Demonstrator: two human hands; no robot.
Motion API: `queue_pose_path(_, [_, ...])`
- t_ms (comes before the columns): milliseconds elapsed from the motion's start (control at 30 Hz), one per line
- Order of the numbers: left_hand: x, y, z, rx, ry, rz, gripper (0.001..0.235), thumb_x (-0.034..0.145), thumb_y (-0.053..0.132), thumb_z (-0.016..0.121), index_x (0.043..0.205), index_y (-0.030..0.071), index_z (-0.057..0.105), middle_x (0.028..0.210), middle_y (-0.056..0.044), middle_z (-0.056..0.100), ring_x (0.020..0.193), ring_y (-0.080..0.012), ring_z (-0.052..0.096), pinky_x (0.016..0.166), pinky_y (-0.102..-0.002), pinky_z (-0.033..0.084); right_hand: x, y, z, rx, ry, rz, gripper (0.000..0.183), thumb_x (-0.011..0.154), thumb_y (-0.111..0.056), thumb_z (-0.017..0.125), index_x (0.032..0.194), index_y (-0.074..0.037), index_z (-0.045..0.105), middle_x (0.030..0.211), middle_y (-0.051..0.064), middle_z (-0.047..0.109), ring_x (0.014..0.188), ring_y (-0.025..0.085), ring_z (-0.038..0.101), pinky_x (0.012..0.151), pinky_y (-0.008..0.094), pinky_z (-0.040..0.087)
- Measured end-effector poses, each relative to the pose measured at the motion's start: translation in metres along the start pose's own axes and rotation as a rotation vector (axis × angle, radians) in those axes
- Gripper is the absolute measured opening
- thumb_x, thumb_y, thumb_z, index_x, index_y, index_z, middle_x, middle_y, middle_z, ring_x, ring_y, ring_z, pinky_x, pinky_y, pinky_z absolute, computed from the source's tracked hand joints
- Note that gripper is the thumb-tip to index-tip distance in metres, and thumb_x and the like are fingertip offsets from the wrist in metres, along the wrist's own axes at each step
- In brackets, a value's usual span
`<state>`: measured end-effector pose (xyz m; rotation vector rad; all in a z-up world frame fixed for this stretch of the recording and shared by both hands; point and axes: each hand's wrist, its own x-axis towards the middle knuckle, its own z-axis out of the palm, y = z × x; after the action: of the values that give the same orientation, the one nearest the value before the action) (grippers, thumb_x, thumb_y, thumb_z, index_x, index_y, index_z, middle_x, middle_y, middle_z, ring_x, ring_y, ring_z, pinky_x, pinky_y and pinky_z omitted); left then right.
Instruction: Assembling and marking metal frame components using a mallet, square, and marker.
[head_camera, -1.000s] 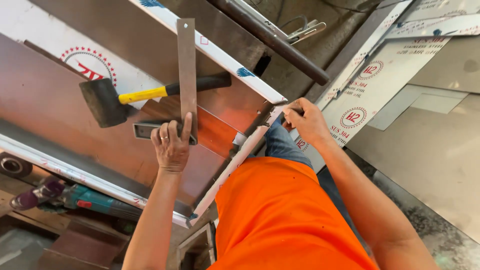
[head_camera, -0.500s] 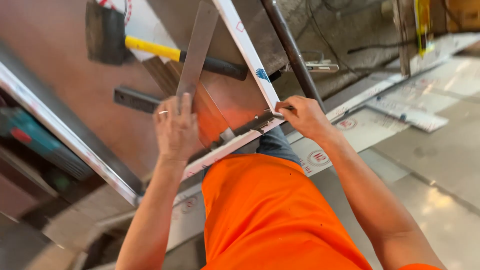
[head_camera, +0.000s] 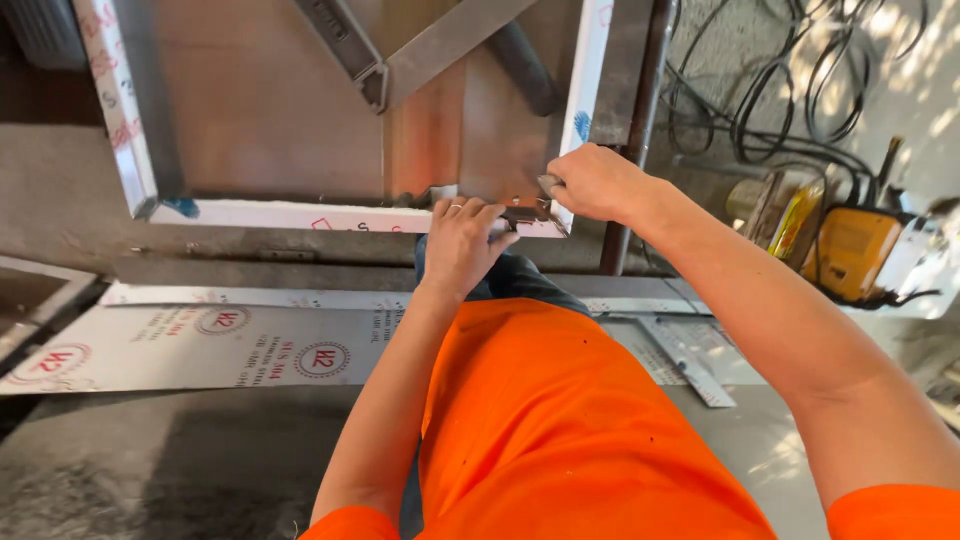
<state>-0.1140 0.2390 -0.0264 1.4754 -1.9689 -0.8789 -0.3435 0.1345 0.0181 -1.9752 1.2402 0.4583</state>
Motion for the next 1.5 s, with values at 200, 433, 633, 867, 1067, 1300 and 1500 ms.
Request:
queue_pose_path(200, [-0.002,-0.004,-0.003,0.021,-0.013,0.027,0.047,0.077,0.029,0.085,0.119,0.012,0.073,0.094,-0.006,0.067,0.098,-0.0272,0.062,0.092,-0.042,0.043,0.013,-0.007,-0.003,-0.125,-0.114,0.03,0.022,0.09,-0.022,0.062,0.088,-0.002,0.07,0.084,0.025,0.069,0.083,0.046,0.066,0.076,0.053,0.053])
queue_pose_path(433, [-0.004,-0.013,0.003,0.01,0.042,0.049,0.044,0.076,0.03,0.083,0.113,0.009,0.072,0.094,-0.006,0.067,0.099,-0.0269,0.063,0.095,-0.041,0.044,0.015,-0.018,-0.006,-0.166,-0.144,0.088,0.023,0.088,-0.024,0.064,0.089,-0.002,0.07,0.084,0.025,0.07,0.084,0.046,0.067,0.077,0.053,0.054])
queue_pose_path(633, [-0.005,-0.015,0.007,0.021,-0.004,0.014,0.035,0.078,0.031,0.083,0.104,0.009,0.071,0.096,-0.007,0.068,0.102,-0.0276,0.063,0.098,-0.041,0.043,0.021,-0.02,0.003,-0.258,-0.159,0.067,0.022,0.088,-0.023,0.065,0.091,-0.001,0.068,0.086,0.026,0.07,0.087,0.046,0.067,0.079,0.054,0.054])
queue_pose_path(867, [-0.005,-0.005,0.005,-0.005,0.031,-0.005,0.039,0.078,0.032,0.081,0.108,0.009,0.072,0.105,-0.007,0.069,0.108,-0.0279,0.062,0.104,-0.044,0.04,0.004,-0.018,-0.012,-0.38,-0.332,0.109,0.019,0.084,-0.016,0.062,0.086,-0.001,0.073,0.085,0.025,0.072,0.087,0.042,0.071,0.082,0.05,0.057])
queue_pose_path(1067, [0.006,0.052,0.041,0.028,0.149,-0.163,0.039,0.076,0.033,0.083,0.103,0.007,0.075,0.114,-0.015,0.067,0.13,-0.0391,0.05,0.119,-0.06,0.023,-0.051,0.03,-0.057,-0.168,-0.056,0.158,0.033,0.09,-0.031,0.066,0.093,0.001,0.072,0.08,0.025,0.07,0.079,0.045,0.067,0.072,0.051,0.053])
queue_pose_path(1300, [0.004,0.093,0.103,0.205,0.354,-0.335,0.021,0.084,0.023,0.08,0.097,0.007,0.078,0.139,-0.019,0.061,0.146,-0.0433,0.038,0.125,-0.065,0.018,-0.072,0.053,-0.03,0.224,0.141,0.018,0.032,0.088,-0.031,0.066,0.093,0.0,0.069,0.076,0.019,0.069,0.068,0.033,0.069,0.065,0.044,0.052])
queue_pose_path(1500, [-0.004,0.098,0.124,0.155,0.505,-0.435,0.022,0.085,0.023,0.079,0.101,0.007,0.078,0.142,-0.014,0.06,0.148,-0.0413,0.037,0.125,-0.063,0.021,0.016,0.033,0.003,-0.077,0.07,-0.304,0.03,0.086,-0.025,0.067,0.085,0.004,0.066,0.082,0.027,0.067,0.083,0.047,0.064,0.074,0.052,0.052])
